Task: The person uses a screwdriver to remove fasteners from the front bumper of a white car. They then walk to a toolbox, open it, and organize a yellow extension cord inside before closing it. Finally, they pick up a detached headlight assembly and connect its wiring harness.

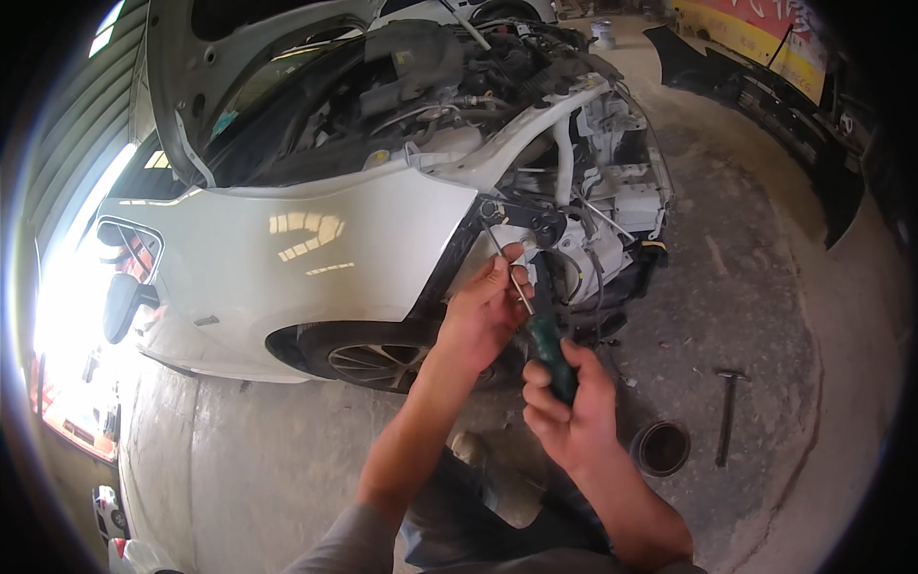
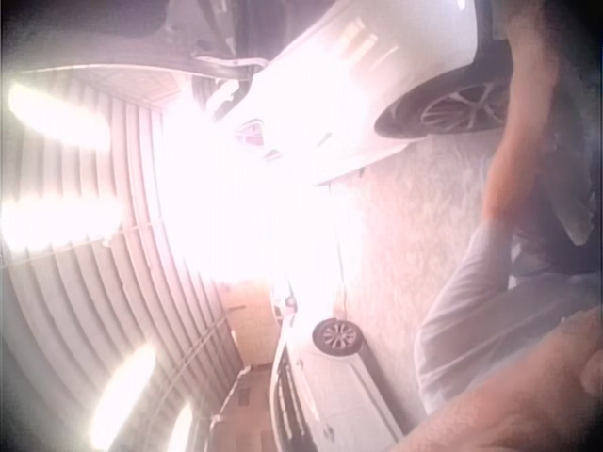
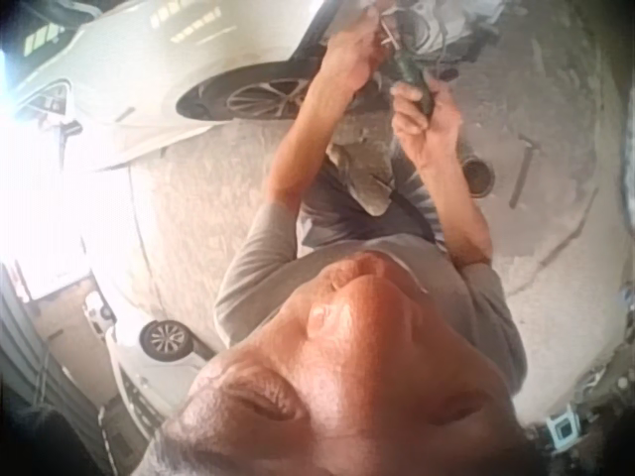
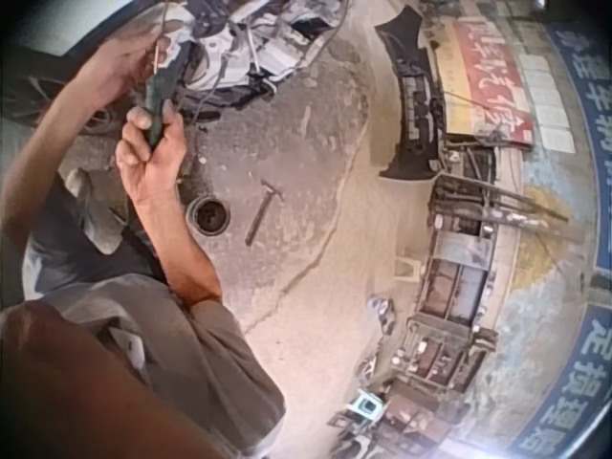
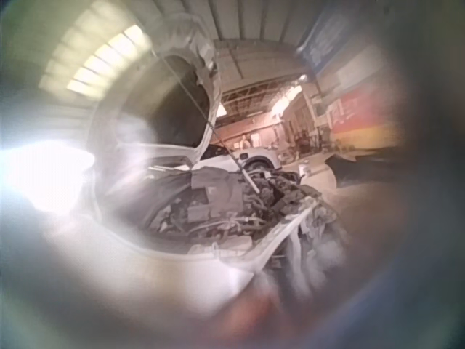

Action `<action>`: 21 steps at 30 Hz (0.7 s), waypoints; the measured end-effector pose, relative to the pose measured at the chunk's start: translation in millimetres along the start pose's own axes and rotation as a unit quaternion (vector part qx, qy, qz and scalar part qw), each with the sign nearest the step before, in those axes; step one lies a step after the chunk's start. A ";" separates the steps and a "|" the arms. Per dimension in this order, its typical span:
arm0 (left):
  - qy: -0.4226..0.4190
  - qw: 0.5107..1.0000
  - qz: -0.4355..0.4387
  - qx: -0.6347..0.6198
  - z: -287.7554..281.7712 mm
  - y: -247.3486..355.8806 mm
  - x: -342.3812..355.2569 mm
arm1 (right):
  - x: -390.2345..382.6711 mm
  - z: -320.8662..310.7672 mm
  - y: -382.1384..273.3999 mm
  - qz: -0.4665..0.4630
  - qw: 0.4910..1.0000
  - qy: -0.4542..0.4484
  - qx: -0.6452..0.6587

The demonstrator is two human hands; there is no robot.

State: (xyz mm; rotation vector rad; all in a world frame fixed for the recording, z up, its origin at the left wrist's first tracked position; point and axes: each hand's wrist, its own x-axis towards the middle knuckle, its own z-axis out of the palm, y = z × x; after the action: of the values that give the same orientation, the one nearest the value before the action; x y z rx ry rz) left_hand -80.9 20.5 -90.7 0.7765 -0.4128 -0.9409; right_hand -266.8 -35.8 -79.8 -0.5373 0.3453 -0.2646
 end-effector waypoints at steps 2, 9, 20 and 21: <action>-0.016 0.999 0.018 -0.021 -7.1 -1.7 2.2 | -3.7 11.1 2.7 -0.115 0.966 0.055 -0.223; -0.003 0.999 0.026 -0.024 1.6 0.0 2.1 | -6.4 1.0 -1.3 -0.140 0.973 0.012 -0.181; 0.011 0.999 0.031 -0.007 -7.9 -1.5 6.8 | 6.2 7.4 2.6 -0.452 0.547 0.055 -0.703; 0.014 0.999 0.028 -0.009 -2.7 1.7 5.7 | 4.8 10.9 8.3 -0.320 0.772 0.048 -0.548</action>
State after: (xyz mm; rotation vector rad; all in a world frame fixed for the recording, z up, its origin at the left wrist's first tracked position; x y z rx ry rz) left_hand -75.2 17.4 -91.2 0.7570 -0.3996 -0.8785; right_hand -256.9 -25.6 -76.7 -1.8279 0.3865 -0.7655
